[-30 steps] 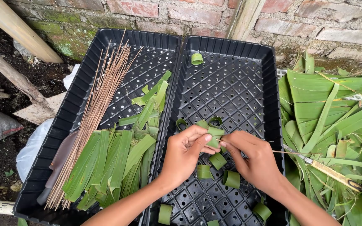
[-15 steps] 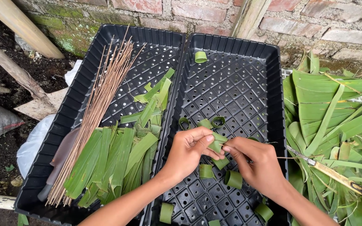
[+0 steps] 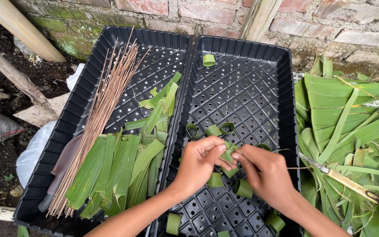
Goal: Folding and rolling green leaf strips into small cylinders and organizing them in a tray.
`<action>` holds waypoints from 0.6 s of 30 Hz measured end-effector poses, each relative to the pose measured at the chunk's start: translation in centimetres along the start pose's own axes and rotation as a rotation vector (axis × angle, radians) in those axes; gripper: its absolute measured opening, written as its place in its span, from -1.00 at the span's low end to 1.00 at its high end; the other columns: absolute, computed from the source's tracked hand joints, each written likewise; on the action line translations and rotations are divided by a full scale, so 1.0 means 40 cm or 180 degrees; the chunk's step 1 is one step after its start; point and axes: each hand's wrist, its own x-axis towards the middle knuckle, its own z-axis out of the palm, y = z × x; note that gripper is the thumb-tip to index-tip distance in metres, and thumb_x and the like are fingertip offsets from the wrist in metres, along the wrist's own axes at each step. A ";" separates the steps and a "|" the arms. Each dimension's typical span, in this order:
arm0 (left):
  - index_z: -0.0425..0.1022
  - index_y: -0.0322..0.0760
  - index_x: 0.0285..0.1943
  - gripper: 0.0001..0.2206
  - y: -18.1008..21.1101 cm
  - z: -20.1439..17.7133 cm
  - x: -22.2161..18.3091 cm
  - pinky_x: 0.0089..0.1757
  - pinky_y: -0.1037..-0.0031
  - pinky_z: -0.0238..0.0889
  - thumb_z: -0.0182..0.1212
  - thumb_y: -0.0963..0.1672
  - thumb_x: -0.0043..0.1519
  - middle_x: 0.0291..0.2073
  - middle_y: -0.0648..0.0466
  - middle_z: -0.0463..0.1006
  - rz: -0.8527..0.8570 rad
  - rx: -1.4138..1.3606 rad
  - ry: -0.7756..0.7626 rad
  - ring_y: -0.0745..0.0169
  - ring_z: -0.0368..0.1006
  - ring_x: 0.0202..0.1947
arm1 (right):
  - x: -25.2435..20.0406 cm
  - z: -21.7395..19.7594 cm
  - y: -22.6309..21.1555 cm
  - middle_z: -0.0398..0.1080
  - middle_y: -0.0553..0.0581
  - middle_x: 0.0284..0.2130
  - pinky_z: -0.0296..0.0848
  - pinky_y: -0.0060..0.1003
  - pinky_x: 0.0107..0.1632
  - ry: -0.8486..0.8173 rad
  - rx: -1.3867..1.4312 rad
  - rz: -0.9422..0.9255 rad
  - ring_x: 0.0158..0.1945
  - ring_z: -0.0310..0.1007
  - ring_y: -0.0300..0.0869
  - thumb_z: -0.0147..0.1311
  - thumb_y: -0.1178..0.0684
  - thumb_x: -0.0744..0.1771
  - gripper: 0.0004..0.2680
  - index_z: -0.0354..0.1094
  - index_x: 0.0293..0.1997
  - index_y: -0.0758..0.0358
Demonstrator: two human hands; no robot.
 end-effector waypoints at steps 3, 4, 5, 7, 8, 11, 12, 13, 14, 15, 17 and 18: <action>0.52 -0.38 -0.09 -0.80 0.040 0.002 -0.010 -0.27 0.45 0.64 -0.03 -0.16 0.40 -0.26 -0.07 0.68 0.0358 0.0377 -0.0129 0.08 0.70 -0.29 | 0.018 -0.026 0.007 0.41 0.04 -0.48 0.31 -0.31 -0.33 0.0007 -0.0002 -0.0060 -0.44 0.32 -0.17 0.01 0.15 0.39 -0.89 0.37 -0.32 0.28; 0.52 -0.38 -0.09 -0.80 0.051 0.001 -0.016 -0.27 0.45 0.64 -0.03 -0.16 0.40 -0.26 -0.07 0.68 0.0353 0.0375 -0.0130 0.08 0.70 -0.29 | 0.021 -0.030 0.002 0.41 0.04 -0.48 0.31 -0.31 -0.33 0.0005 -0.0002 -0.0055 -0.44 0.32 -0.17 0.01 0.15 0.39 -0.89 0.37 -0.32 0.28; 0.53 -0.39 -0.03 -0.78 0.065 -0.002 -0.017 -0.23 0.42 0.65 -0.01 -0.15 0.37 -0.24 -0.10 0.68 0.0172 0.0386 -0.0124 0.07 0.70 -0.27 | 0.028 -0.037 -0.001 0.41 0.07 -0.46 0.33 -0.28 -0.28 -0.0048 0.0089 -0.0077 -0.43 0.32 -0.14 -0.01 0.17 0.39 -0.89 0.37 -0.30 0.30; 0.53 -0.41 0.03 -0.76 0.075 -0.003 -0.016 -0.19 0.39 0.65 0.01 -0.14 0.35 -0.21 -0.13 0.69 -0.0010 0.0398 -0.0121 0.06 0.70 -0.24 | 0.036 -0.047 0.000 0.42 0.10 -0.44 0.34 -0.25 -0.22 -0.0098 0.0178 -0.0097 -0.42 0.32 -0.11 -0.04 0.18 0.40 -0.89 0.38 -0.29 0.33; 0.58 -0.37 0.02 -0.78 0.072 -0.003 -0.014 -0.20 0.40 0.67 0.08 -0.16 0.32 -0.21 -0.07 0.69 -0.0044 0.0360 -0.0113 0.12 0.68 -0.25 | 0.036 -0.050 0.005 0.41 0.11 -0.44 0.32 -0.25 -0.23 -0.0193 0.0208 -0.0089 -0.41 0.30 -0.10 -0.05 0.17 0.40 -0.88 0.37 -0.27 0.33; 0.61 -0.34 -0.10 -0.87 0.041 0.001 -0.016 -0.21 0.46 0.68 0.18 -0.17 0.29 -0.30 -0.01 0.69 0.0023 0.0455 -0.0005 0.18 0.68 -0.32 | 0.032 -0.046 0.011 0.39 0.11 -0.45 0.30 -0.26 -0.27 -0.0304 0.0251 -0.0075 -0.41 0.27 -0.10 -0.07 0.18 0.40 -0.88 0.37 -0.27 0.34; 0.59 -0.34 -0.21 -0.89 0.028 0.003 -0.017 -0.21 0.51 0.67 0.21 -0.17 0.29 -0.40 -0.01 0.69 0.0133 0.0592 0.0090 0.19 0.71 -0.36 | 0.031 -0.043 0.012 0.38 0.11 -0.47 0.29 -0.26 -0.29 -0.0312 0.0261 -0.0073 -0.42 0.26 -0.11 -0.06 0.20 0.40 -0.88 0.36 -0.30 0.34; 0.59 -0.34 -0.21 -0.89 0.024 0.004 -0.016 -0.21 0.51 0.67 0.21 -0.17 0.29 -0.40 -0.01 0.69 0.0127 0.0586 0.0095 0.19 0.71 -0.36 | 0.032 -0.043 0.012 0.38 0.11 -0.47 0.29 -0.26 -0.29 -0.0321 0.0263 -0.0070 -0.42 0.26 -0.11 -0.06 0.20 0.40 -0.88 0.36 -0.30 0.34; 0.58 -0.34 -0.21 -0.90 0.020 0.005 -0.015 -0.19 0.49 0.69 0.23 -0.17 0.28 -0.39 -0.01 0.69 0.0151 0.0548 0.0127 0.19 0.72 -0.35 | 0.032 -0.044 0.012 0.40 0.12 -0.47 0.31 -0.27 -0.30 -0.0320 0.0256 -0.0070 -0.42 0.29 -0.11 -0.05 0.19 0.39 -0.88 0.39 -0.28 0.35; 0.58 -0.34 -0.22 -0.92 0.017 0.005 -0.014 -0.18 0.47 0.70 0.24 -0.18 0.27 -0.39 -0.01 0.69 0.0172 0.0512 0.0155 0.18 0.73 -0.33 | 0.032 -0.044 0.012 0.42 0.12 -0.46 0.34 -0.27 -0.31 -0.0317 0.0250 -0.0065 -0.42 0.31 -0.12 -0.04 0.19 0.39 -0.89 0.41 -0.26 0.36; 0.55 -0.36 -0.24 -0.91 0.012 0.008 -0.017 -0.19 0.46 0.72 0.24 -0.18 0.27 -0.40 -0.04 0.67 0.0288 0.0572 0.0161 0.16 0.73 -0.34 | 0.031 -0.041 0.014 0.40 0.11 -0.48 0.32 -0.28 -0.31 -0.0311 0.0260 -0.0056 -0.43 0.29 -0.13 -0.03 0.20 0.39 -0.89 0.40 -0.28 0.35; 0.53 -0.37 -0.26 -0.90 0.011 0.008 -0.016 -0.21 0.45 0.73 0.23 -0.19 0.28 -0.41 -0.07 0.66 0.0413 0.0635 0.0165 0.15 0.72 -0.34 | 0.032 -0.040 0.015 0.37 0.10 -0.49 0.30 -0.28 -0.32 -0.0299 0.0266 -0.0052 -0.44 0.27 -0.14 -0.03 0.21 0.39 -0.89 0.40 -0.29 0.35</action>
